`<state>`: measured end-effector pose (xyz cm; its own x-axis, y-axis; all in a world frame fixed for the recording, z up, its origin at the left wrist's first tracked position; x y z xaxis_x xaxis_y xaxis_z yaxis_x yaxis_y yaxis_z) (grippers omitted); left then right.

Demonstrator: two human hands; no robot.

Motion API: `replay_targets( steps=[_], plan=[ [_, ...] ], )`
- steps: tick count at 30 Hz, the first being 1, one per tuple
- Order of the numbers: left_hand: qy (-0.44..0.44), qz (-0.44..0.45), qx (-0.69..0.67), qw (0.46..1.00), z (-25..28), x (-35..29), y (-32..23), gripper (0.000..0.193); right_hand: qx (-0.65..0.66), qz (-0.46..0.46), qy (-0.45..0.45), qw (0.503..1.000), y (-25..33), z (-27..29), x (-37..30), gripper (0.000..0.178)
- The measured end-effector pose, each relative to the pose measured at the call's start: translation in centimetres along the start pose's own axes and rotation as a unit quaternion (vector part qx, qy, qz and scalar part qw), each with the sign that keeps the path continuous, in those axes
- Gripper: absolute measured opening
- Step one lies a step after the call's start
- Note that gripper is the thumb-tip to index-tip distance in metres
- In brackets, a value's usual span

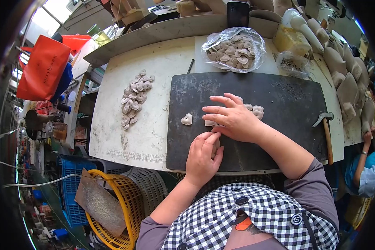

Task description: Sorting and stacking small heart-shaped leather pieces at a workbench in a shoe factory.

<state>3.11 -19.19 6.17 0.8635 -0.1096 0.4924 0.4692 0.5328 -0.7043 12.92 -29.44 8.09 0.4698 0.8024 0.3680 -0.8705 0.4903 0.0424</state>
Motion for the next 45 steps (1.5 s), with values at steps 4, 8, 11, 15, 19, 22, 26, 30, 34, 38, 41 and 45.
replay_targets(
  steps=[4,8,11,15,19,22,26,30,34,38,41,45],
  plan=[
    [-0.037,0.011,-0.026,0.999,0.5,0.3,-0.2,0.06,0.014,0.013,-0.016,1.0,0.0,-0.6,-0.3,0.022],
    [-0.059,0.034,0.013,0.998,0.9,0.0,0.1,0.067,-0.031,-0.027,-0.023,0.999,-1.3,0.1,-0.6,0.011],
    [-0.071,0.052,0.049,0.995,1.2,-0.2,0.2,0.073,-0.06,-0.054,-0.029,0.996,-2.0,0.7,-1.1,0.018],
    [-0.079,0.056,0.09,0.991,1.8,-0.6,-0.4,0.076,0.086,0.012,-0.026,0.996,-0.3,1.3,-1.0,0.021],
    [-0.074,0.064,0.089,0.991,1.9,-2.0,0.0,0.071,0.144,0.093,0.046,0.984,1.8,1.1,-0.8,0.033],
    [-0.075,0.059,0.084,0.992,1.9,-2.2,0.1,0.065,0.159,0.105,0.074,0.979,2.0,0.3,-0.9,0.036],
    [-0.065,0.046,0.104,0.991,1.9,-1.8,-0.1,0.049,0.168,0.094,0.073,0.979,1.7,-0.4,-1.2,0.035],
    [-0.051,0.045,0.122,0.99,2.1,-1.8,0.4,0.031,0.147,0.101,0.039,0.983,1.8,0.2,-1.1,0.031],
    [-0.064,0.056,0.119,0.989,2.5,-1.7,0.8,0.027,0.112,0.098,0.017,0.989,1.6,0.2,-1.1,0.025],
    [-0.086,0.063,0.105,0.989,2.5,-1.8,1.1,0.04,0.103,0.07,0.016,0.992,1.5,0.2,-0.9,0.024],
    [-0.095,0.067,0.095,0.989,2.7,-1.8,0.9,0.059,0.109,0.078,0.005,0.991,1.7,0.7,-0.6,0.025],
    [-0.109,0.063,0.076,0.989,2.7,-2.1,0.9,0.086,0.107,0.099,-0.004,0.989,1.7,0.1,-0.7,0.025]
  ],
)
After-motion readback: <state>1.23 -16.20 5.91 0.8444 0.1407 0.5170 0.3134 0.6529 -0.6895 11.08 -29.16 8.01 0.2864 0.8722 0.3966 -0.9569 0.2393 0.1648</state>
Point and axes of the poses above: each hand's wrist, its own x-axis towards the middle knuckle, its own z-axis out of the back of the hand, y = z × x, the point moved 6 cm from there along x, towards the middle knuckle, and after that the axes turned 13 degrees about -x, right-handed, at the moved point
